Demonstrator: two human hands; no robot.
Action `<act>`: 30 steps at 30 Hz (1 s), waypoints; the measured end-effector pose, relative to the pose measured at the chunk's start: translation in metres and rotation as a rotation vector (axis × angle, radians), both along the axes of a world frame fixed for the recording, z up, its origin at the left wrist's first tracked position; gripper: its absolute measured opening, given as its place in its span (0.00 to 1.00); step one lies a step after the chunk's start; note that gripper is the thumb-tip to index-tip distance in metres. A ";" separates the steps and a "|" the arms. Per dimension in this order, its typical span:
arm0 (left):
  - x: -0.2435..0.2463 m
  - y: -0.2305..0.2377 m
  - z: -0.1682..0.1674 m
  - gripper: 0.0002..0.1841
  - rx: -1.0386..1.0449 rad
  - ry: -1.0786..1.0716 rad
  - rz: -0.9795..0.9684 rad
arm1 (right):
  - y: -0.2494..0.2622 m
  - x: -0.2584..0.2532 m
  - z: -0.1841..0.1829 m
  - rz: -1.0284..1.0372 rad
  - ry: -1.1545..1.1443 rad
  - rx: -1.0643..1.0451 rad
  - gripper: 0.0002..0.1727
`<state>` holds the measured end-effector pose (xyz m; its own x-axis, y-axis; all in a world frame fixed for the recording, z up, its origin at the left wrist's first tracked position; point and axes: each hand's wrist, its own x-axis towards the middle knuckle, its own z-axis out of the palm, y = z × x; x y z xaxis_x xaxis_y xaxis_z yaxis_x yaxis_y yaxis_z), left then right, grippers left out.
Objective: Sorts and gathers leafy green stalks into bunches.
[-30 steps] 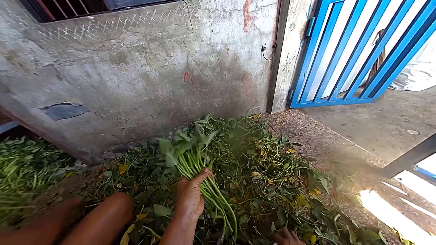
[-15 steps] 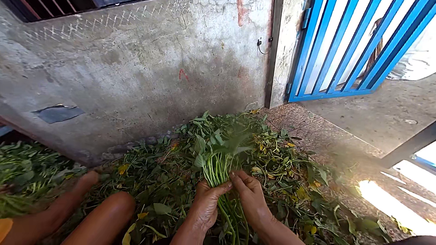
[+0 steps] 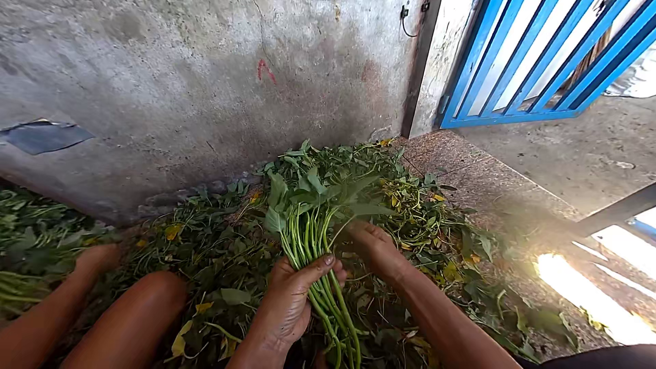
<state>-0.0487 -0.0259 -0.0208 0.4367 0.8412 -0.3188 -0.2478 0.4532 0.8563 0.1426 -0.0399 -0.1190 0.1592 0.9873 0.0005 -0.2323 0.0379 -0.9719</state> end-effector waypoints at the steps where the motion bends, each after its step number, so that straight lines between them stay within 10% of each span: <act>1: 0.001 0.001 0.000 0.07 0.005 0.013 0.059 | 0.008 0.006 -0.028 -0.038 -0.115 -0.103 0.21; 6: 0.006 0.009 0.002 0.09 0.043 0.095 0.396 | 0.002 0.005 -0.182 0.097 -0.375 -0.795 0.24; 11: 0.004 0.012 0.002 0.08 0.036 0.080 0.466 | -0.015 -0.032 -0.234 -0.282 0.297 -1.005 0.24; 20: 0.006 0.014 0.006 0.06 0.020 0.107 0.470 | 0.017 -0.024 -0.235 -0.561 0.735 -0.820 0.11; 30: 0.006 0.019 -0.001 0.08 0.057 0.139 0.503 | -0.020 -0.019 -0.139 -0.195 -0.054 -0.169 0.11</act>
